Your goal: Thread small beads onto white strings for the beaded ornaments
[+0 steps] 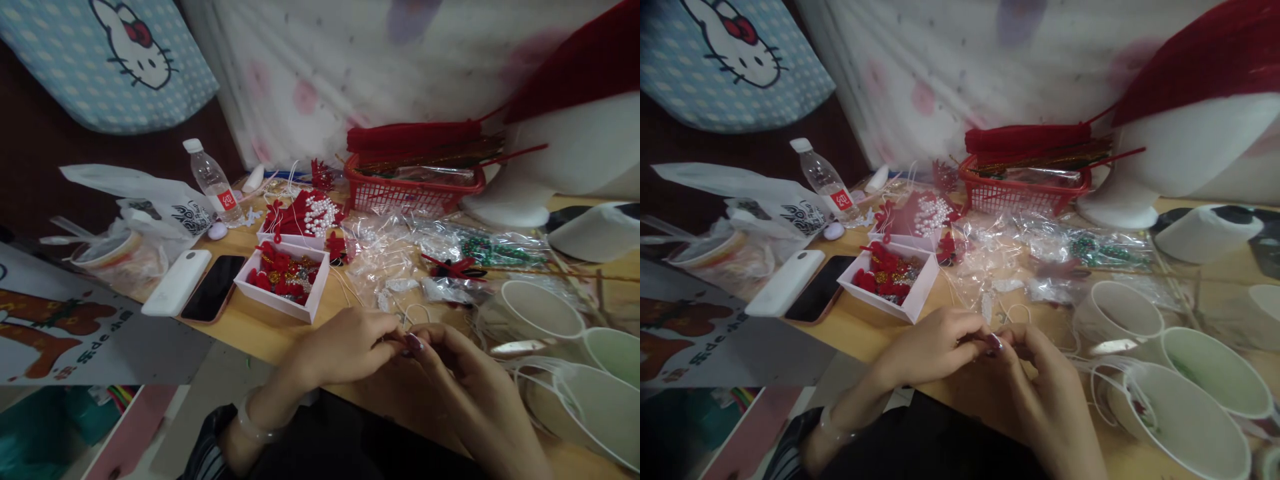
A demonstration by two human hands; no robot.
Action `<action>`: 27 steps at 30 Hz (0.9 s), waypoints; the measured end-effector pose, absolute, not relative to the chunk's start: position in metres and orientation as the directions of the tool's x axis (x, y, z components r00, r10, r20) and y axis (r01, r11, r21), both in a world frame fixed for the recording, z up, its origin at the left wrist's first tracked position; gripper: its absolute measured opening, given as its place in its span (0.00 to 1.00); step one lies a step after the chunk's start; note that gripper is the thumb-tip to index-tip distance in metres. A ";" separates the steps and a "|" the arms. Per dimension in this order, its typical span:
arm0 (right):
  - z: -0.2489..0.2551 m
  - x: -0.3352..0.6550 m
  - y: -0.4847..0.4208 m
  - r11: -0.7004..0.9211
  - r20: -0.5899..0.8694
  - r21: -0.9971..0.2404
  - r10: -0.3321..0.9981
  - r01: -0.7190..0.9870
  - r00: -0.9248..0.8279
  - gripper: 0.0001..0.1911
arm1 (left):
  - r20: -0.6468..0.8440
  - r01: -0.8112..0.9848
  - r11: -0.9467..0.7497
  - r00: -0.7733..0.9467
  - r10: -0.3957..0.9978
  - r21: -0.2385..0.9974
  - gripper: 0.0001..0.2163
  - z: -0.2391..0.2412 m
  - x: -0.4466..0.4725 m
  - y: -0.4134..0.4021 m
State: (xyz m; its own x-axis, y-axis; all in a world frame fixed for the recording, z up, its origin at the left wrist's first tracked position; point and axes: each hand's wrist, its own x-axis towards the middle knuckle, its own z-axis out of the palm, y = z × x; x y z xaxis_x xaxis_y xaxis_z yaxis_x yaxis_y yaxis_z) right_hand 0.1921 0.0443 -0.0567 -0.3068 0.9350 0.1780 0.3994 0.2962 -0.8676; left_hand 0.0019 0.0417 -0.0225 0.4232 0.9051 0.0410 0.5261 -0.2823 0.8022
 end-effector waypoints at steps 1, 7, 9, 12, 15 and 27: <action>-0.057 0.192 0.044 0.266 0.144 -0.876 0.940 0.403 -0.309 0.13 | 0.043 0.523 -0.282 0.422 0.906 0.804 0.06 -0.023 0.002 0.042; -0.050 0.180 0.037 0.178 0.123 -0.943 0.972 0.282 -0.201 0.17 | 0.037 0.420 -0.228 0.416 0.909 0.878 0.05 -0.021 0.001 0.041; -0.046 0.176 0.036 0.156 0.116 -0.961 0.977 0.228 -0.181 0.17 | 0.043 0.383 -0.217 0.415 0.909 0.898 0.05 -0.019 0.001 0.041; -0.044 0.174 0.036 0.141 0.118 -0.978 0.982 0.153 -0.145 0.18 | 0.022 0.353 -0.177 0.402 0.915 0.919 0.05 -0.017 0.001 0.040; -0.044 0.174 0.035 0.167 0.158 -0.976 0.985 0.136 -0.077 0.19 | -0.020 0.339 -0.116 0.370 0.929 0.934 0.05 -0.018 0.001 0.040; -0.044 0.182 0.027 0.310 0.294 -0.937 0.949 0.160 -0.115 0.05 | -0.099 0.208 0.019 0.383 0.919 0.978 0.06 -0.019 0.001 0.038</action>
